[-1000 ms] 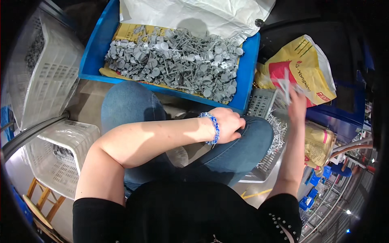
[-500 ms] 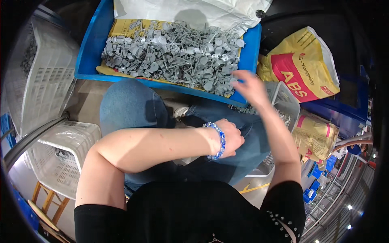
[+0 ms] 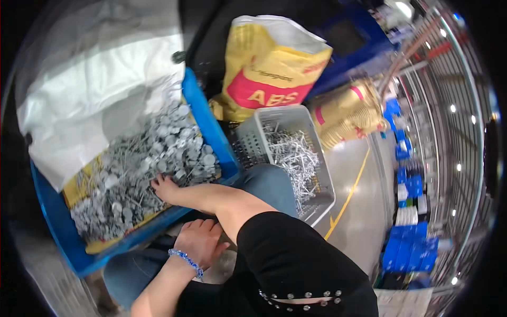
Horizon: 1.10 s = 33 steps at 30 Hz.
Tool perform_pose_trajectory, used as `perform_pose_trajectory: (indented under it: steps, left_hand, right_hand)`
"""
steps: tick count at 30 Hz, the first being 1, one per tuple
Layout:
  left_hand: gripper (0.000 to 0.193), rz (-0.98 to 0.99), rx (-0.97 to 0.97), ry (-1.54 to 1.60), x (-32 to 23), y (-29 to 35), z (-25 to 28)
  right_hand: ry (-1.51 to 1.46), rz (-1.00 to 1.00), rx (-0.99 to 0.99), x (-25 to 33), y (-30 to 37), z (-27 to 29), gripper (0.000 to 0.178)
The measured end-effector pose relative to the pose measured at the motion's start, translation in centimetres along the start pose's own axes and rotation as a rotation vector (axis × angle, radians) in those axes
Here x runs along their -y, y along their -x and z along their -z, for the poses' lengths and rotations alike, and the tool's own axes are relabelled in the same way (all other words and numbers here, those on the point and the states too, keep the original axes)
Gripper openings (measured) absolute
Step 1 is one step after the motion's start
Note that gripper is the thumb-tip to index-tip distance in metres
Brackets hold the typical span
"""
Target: Sorting and inspecting small manufactured components in a bin.
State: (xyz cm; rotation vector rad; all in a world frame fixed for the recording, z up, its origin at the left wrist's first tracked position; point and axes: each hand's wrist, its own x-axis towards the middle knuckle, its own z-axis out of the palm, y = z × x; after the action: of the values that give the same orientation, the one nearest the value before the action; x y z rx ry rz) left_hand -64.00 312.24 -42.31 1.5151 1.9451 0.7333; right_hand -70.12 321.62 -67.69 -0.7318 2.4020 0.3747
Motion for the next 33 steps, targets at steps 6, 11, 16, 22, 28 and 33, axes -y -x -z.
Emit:
perform_pose_trajectory:
  steps: [6,11,16,22,28,33]
  left_hand:
    - [0.039,-0.049,0.028,-0.041,-0.7,-0.8,0.3]
    - [0.040,-0.075,-0.061,0.013,-1.0,0.3,0.4]
    - [0.052,0.001,0.025,-0.007,0.3,-0.1,-0.6]
    - [0.046,0.073,0.077,-0.047,0.3,-1.3,-1.3]
    - [0.045,0.159,0.138,-0.097,0.7,-1.5,-2.3]
    - [0.048,0.166,0.158,-0.031,2.4,-2.3,-2.8]
  right_hand:
    - [-0.083,-0.332,-0.023,-2.8,1.2,-1.5,0.036]
    - [-0.261,-0.318,-0.004,-1.9,1.1,-1.5,0.038]
    - [-0.398,-0.334,0.005,-7.1,3.2,-0.7,0.037]
    - [-0.401,-0.394,-0.162,-15.8,9.6,3.4,0.019]
    - [-0.856,-0.394,-0.410,-16.1,12.8,7.7,0.018]
    - [-1.819,-0.415,-0.523,-15.8,16.9,8.3,0.018]
